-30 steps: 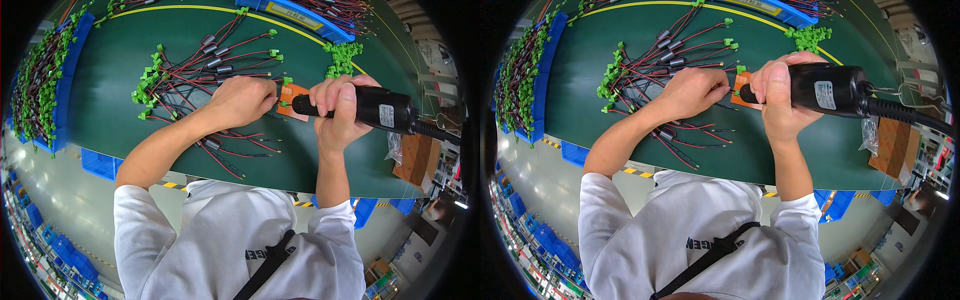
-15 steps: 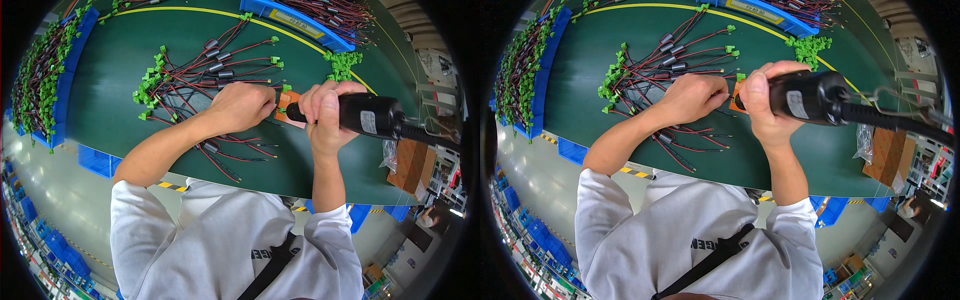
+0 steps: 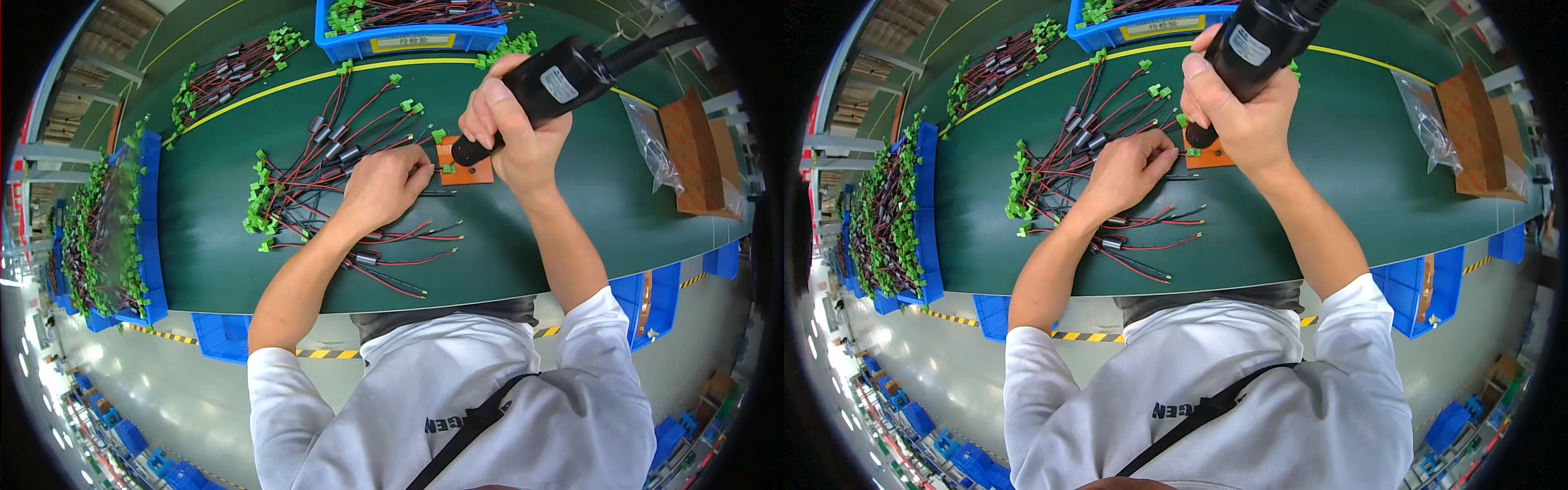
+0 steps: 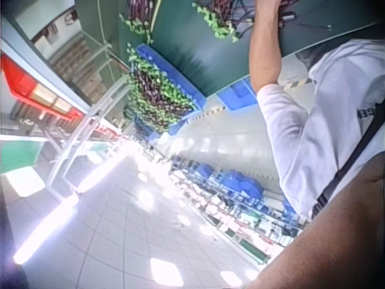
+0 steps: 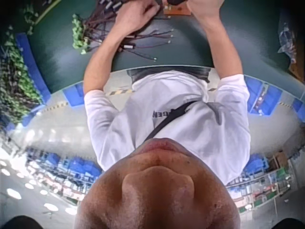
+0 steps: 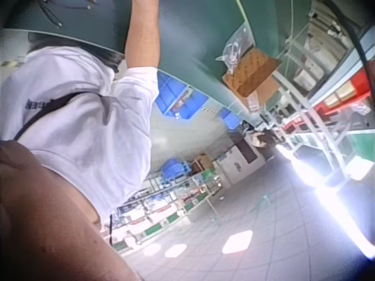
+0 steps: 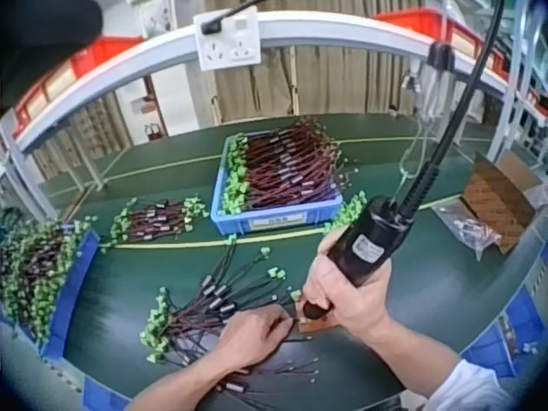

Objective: The person assembles wire harnesses by attaching green connectors and then using a heat gun to shrink heat-shrink tubing onto the connections.

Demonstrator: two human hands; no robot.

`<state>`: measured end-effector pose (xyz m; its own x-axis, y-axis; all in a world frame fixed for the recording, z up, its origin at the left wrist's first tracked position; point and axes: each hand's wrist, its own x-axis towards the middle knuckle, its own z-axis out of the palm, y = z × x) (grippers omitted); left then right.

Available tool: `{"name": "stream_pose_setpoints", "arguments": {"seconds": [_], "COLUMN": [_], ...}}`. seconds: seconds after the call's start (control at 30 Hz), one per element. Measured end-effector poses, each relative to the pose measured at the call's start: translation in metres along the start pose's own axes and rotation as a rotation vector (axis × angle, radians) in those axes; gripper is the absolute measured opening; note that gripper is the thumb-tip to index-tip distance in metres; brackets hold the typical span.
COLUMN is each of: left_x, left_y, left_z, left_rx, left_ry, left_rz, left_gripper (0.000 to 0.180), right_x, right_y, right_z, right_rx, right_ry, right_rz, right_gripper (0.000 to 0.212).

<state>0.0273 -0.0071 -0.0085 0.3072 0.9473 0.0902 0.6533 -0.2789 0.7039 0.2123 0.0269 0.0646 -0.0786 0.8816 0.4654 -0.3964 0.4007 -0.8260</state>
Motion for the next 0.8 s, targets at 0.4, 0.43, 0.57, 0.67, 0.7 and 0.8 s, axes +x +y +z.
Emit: {"name": "stream_pose_setpoints", "arguments": {"seconds": [0.4, 0.43, 0.57, 0.67, 0.7, 0.8], "left_x": [-0.002, -0.002, -0.002, 0.001, 0.001, 0.001], "left_y": [0.0, 0.0, -0.001, 0.001, 0.0, 0.001], "left_z": [-0.003, -0.003, -0.003, -0.003, -0.003, -0.002], "left_rx": [0.019, 0.019, 0.006, 0.016, 0.017, 0.015], "left_ry": [-0.02, -0.028, 0.0, -0.013, -0.011, -0.007], "left_rz": [-0.011, -0.019, -0.007, -0.007, -0.006, 0.0], "left_gripper": [0.02, 0.02, 0.02, 0.019, 0.019, 0.018], "right_x": [-0.009, -0.008, -0.004, 0.0, 0.001, -0.002], "right_y": [0.015, 0.016, 0.016, 0.019, 0.022, 0.023], "right_z": [-0.001, 0.0, -0.001, 0.007, 0.007, 0.01], "right_rx": [-0.039, 0.019, 0.025, -0.153, -0.174, -0.16], "right_ry": [-0.039, -0.021, -0.04, -0.016, -0.007, -0.007], "right_rz": [-0.064, -0.043, 0.04, -0.009, -0.01, 0.004], "right_gripper": [0.017, 0.017, 0.015, 0.007, 0.009, 0.008]}}
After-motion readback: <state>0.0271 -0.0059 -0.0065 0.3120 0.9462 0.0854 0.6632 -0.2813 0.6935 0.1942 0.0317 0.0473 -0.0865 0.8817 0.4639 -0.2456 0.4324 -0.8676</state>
